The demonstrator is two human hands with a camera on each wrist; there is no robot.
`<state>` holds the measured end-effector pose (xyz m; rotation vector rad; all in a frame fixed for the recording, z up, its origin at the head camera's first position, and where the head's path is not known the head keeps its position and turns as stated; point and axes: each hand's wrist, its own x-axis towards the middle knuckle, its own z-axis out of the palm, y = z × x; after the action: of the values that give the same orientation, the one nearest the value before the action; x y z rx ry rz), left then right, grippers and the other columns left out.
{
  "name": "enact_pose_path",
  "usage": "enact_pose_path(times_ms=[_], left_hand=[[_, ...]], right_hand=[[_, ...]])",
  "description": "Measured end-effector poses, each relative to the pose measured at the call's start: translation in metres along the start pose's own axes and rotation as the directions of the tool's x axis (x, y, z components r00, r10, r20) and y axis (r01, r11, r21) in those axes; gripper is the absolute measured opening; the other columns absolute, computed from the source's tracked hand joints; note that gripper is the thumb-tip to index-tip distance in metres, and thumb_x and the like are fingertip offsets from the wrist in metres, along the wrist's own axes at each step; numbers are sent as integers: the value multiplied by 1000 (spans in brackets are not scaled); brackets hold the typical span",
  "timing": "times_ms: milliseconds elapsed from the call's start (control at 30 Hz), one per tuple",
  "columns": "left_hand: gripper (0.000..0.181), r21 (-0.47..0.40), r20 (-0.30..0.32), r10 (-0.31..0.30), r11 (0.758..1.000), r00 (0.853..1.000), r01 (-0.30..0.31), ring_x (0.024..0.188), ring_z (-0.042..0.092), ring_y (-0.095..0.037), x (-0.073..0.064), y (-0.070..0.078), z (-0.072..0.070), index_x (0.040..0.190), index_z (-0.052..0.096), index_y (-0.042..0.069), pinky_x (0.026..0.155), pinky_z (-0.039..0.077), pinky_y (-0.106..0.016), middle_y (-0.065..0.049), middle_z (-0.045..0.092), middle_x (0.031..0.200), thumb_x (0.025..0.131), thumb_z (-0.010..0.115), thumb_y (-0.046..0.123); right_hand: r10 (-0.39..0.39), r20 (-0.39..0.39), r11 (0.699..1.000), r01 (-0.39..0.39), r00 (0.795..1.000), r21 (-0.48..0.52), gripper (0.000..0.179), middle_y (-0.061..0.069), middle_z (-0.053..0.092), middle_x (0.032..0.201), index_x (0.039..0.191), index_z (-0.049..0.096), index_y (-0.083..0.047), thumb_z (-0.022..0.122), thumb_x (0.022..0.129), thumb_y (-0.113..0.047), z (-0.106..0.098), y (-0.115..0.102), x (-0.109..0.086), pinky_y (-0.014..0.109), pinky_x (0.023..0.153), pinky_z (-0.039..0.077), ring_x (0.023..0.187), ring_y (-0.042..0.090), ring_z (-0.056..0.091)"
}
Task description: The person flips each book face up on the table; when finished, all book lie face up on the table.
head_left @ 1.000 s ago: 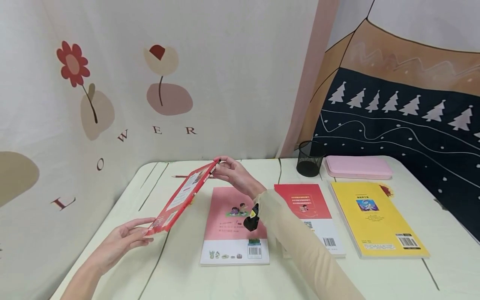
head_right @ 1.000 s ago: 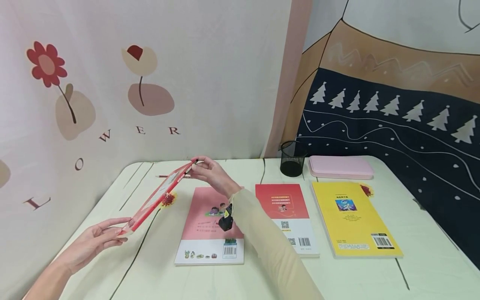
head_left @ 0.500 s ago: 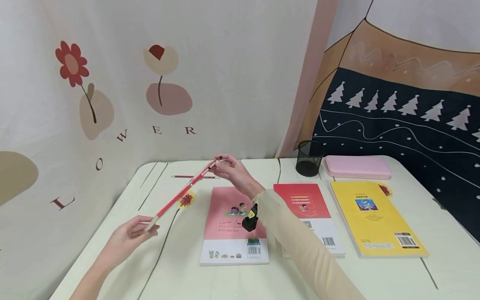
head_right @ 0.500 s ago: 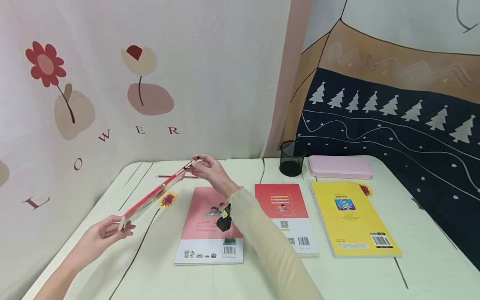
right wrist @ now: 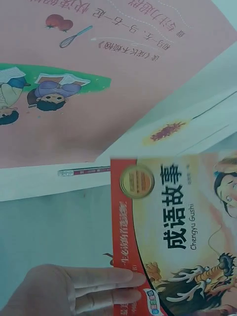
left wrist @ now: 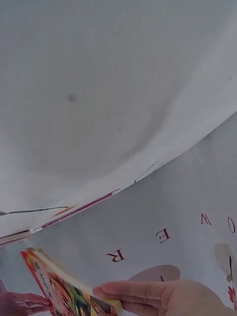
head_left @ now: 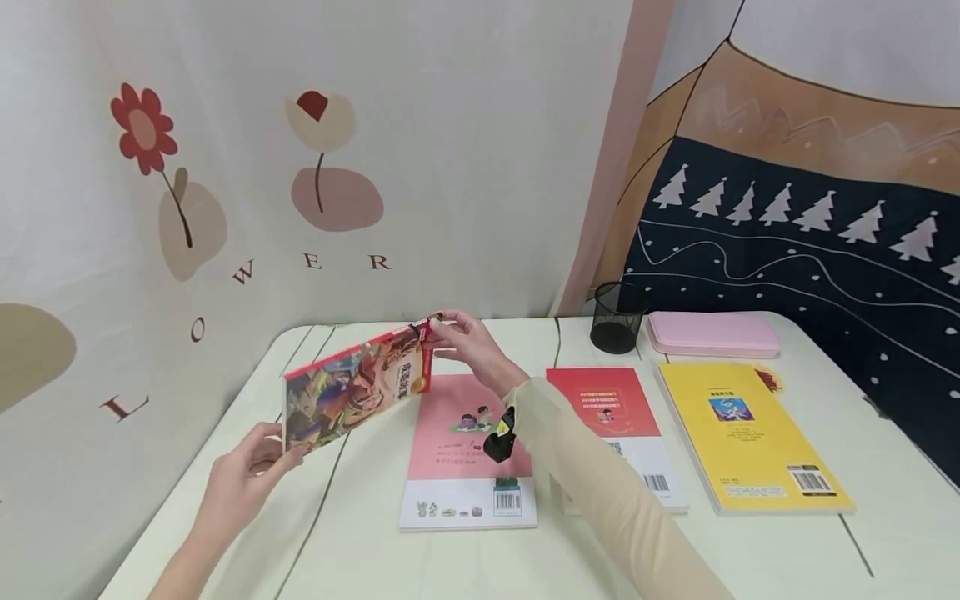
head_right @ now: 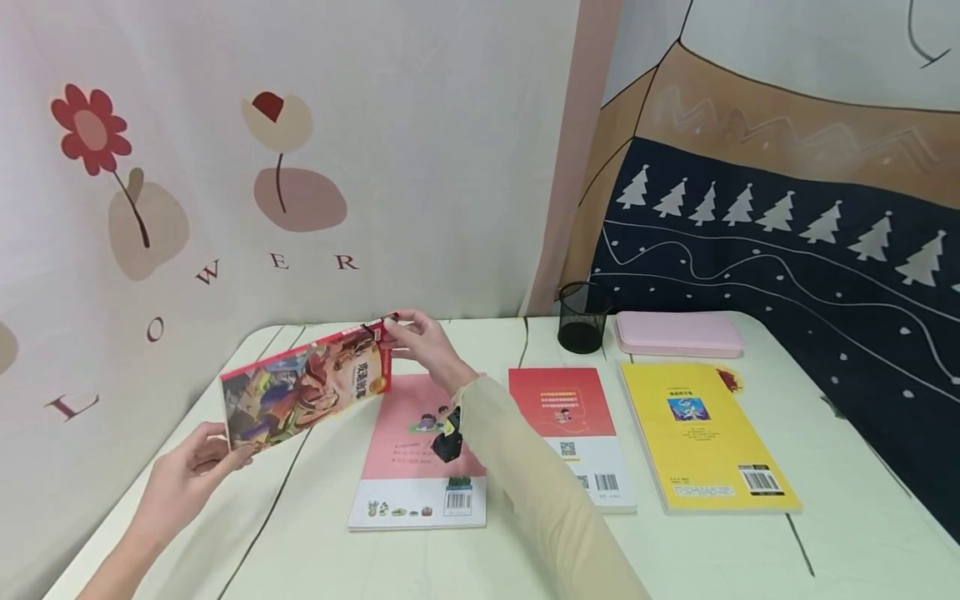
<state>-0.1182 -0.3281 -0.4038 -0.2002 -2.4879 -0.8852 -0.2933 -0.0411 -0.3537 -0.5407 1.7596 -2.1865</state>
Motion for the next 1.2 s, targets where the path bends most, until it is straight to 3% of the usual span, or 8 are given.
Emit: enact_pose_path(times_ms=[133, 233, 367, 533, 700, 800, 1000, 1200], left_hand=[[29, 11, -54, 42, 999, 998, -41, 59, 60, -2, -3, -44, 16, 105, 52, 21, 53, 48, -15, 11, 63, 67, 80, 65, 19], [32, -39, -45, 11, 999, 999, -13, 59, 61, -6, -4, -58, 22, 108, 51, 24, 56, 48, -13, 10, 63, 69, 80, 65, 18], [29, -137, -6, -23, 990, 1000, 22, 58, 62, -11, -5, -50, 22, 109, 49, 22, 60, 49, -16, 4, 65, 72, 83, 62, 17], [23, -270, 66, -86, 957, 994, 101, 60, 63, -20, -2, -6, 7, 107, 45, 14, 60, 50, -20, -3, 66, 74, 87, 56, 15], [19, -461, 110, -146, 869, 983, 180, 60, 63, -24, 3, 30, -4, 104, 43, 5, 60, 51, -25, -5, 66, 76, 88, 52, 3], [23, -584, 114, -123, 794, 986, 167, 63, 63, -24, 3, 8, 2, 108, 43, 7, 59, 52, -30, -8, 66, 79, 88, 51, 1], [31, -643, 97, -195, 737, 976, 211, 67, 63, -30, 1, -50, 19, 116, 39, 7, 62, 51, -36, -16, 65, 85, 88, 52, 9], [33, -746, 79, -218, 634, 973, 203, 67, 62, -32, 1, -55, 21, 117, 35, 1, 62, 51, -38, -22, 63, 87, 89, 50, 4]], right_hand=[[25, -34, 1000, -26, 999, -4, 33, 8, 58, 81, 117, 47, 1, 55, 88, -13, -1, 0, -1, 33, 77, 49, 78, 18, 60], [35, -43, 999, -36, 998, -20, 34, 7, 56, 81, 119, 47, 1, 55, 87, -9, -2, 0, -2, 33, 75, 49, 75, 16, 58], [43, -60, 996, -48, 997, -77, 36, 8, 52, 85, 120, 48, -1, 57, 86, -9, -5, 2, -3, 32, 72, 50, 75, 16, 56], [67, -66, 985, -76, 996, -152, 36, 9, 53, 95, 119, 51, -5, 58, 85, -15, -8, 7, -6, 33, 73, 50, 83, 18, 55], [87, -27, 979, -90, 996, -184, 33, 6, 56, 100, 115, 54, -7, 60, 85, -19, -8, 15, -8, 34, 73, 50, 80, 16, 54], [90, 2, 976, -88, 996, -202, 32, 6, 57, 98, 113, 55, -8, 60, 84, -19, -8, 18, -10, 32, 68, 49, 75, 15, 52], [114, 61, 963, -95, 992, -251, 32, 5, 60, 93, 112, 54, -13, 63, 82, -20, -10, 23, -14, 24, 55, 39, 66, 13, 49], [116, 152, 962, -73, 982, -262, 39, 5, 60, 87, 117, 49, -16, 63, 81, -15, -12, 27, -18, 26, 52, 34, 61, 13, 42]])
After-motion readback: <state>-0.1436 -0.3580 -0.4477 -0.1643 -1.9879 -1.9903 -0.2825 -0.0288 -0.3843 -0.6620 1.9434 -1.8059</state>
